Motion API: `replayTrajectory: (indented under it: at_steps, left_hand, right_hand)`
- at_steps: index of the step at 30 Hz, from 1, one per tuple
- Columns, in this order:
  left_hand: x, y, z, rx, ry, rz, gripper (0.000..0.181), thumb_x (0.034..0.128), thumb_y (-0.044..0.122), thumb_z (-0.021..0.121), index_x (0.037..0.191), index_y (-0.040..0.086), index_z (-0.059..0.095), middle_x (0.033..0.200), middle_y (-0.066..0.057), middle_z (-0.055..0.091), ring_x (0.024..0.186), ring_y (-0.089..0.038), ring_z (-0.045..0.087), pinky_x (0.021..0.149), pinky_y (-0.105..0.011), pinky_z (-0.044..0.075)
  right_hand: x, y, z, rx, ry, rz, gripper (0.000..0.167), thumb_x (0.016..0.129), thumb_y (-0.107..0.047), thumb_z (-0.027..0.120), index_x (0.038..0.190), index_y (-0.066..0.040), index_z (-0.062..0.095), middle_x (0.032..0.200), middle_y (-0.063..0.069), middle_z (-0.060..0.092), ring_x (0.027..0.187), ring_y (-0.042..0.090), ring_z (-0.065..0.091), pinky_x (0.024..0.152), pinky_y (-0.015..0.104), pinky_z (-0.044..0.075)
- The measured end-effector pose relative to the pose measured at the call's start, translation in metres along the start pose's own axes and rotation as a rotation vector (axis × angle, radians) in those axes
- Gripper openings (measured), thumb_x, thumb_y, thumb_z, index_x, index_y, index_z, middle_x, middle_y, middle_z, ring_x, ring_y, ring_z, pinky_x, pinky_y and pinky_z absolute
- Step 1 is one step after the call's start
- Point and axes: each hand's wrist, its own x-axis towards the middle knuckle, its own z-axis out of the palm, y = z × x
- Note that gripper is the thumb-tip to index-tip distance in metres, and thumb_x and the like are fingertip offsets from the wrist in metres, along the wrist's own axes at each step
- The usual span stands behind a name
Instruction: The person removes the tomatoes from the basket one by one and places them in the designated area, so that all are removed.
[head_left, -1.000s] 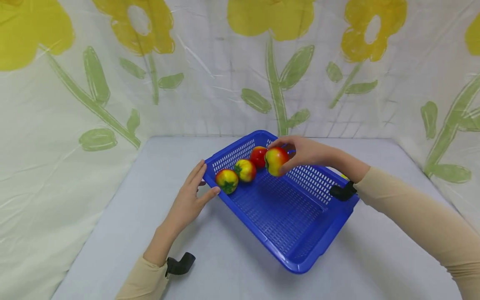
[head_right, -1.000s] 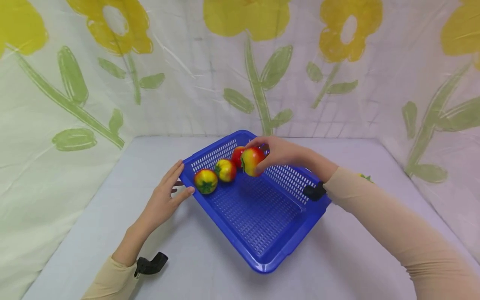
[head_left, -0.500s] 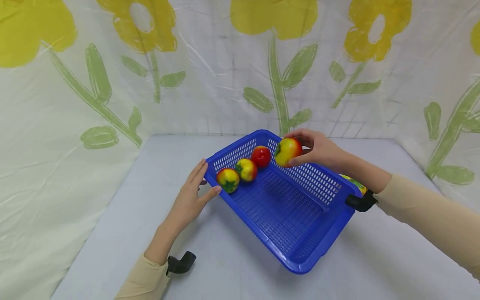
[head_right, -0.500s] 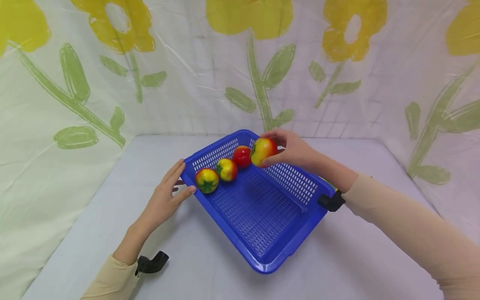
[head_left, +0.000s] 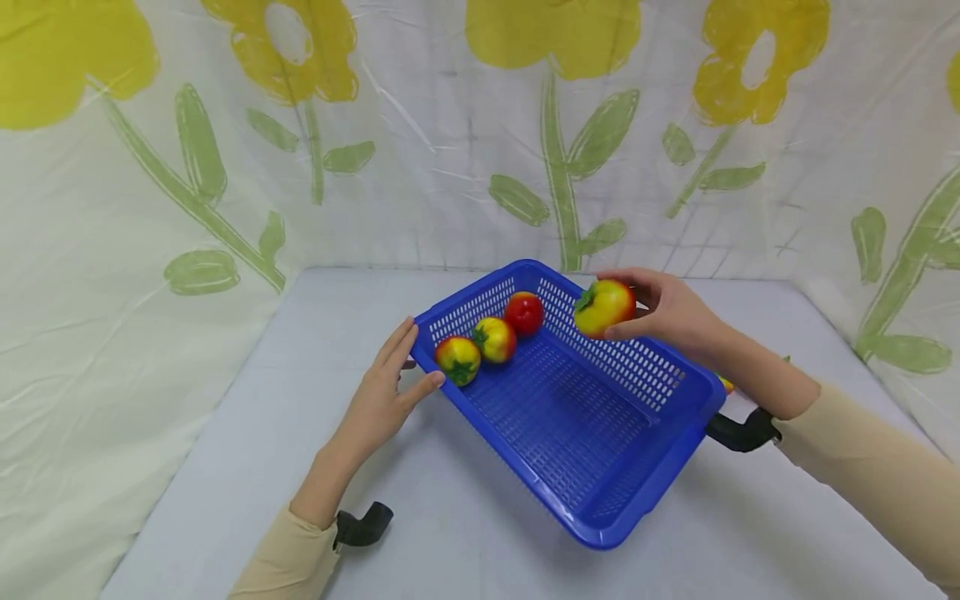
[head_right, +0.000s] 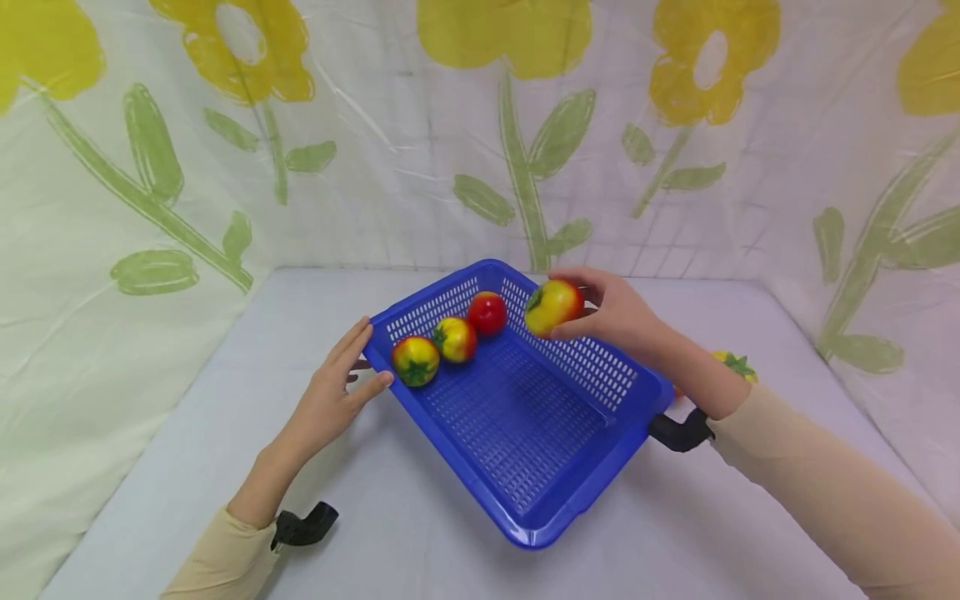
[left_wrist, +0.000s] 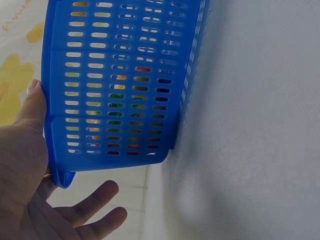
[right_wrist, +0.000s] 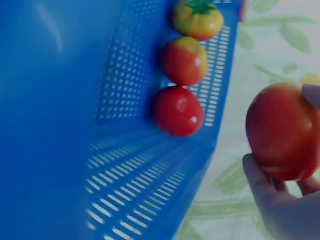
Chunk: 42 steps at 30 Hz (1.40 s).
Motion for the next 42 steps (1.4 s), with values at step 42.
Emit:
replayTrajectory:
  at_steps: [42]
  left_hand:
    - [-0.001,0.001,0.001,-0.005,-0.009,0.002,0.083,0.0942,0.047,0.062,0.157,0.009,0.023,0.163,0.0,0.012,0.116,-0.031,0.054,0.089,-0.046,0.052]
  right_hand:
    - [-0.077,0.04,-0.04,-0.03,0.409,0.266,0.079,0.083,-0.039,0.079,0.151,-0.025,0.04,0.143,0.0,0.044,0.13,0.021,0.043,0.091,0.014,0.044]
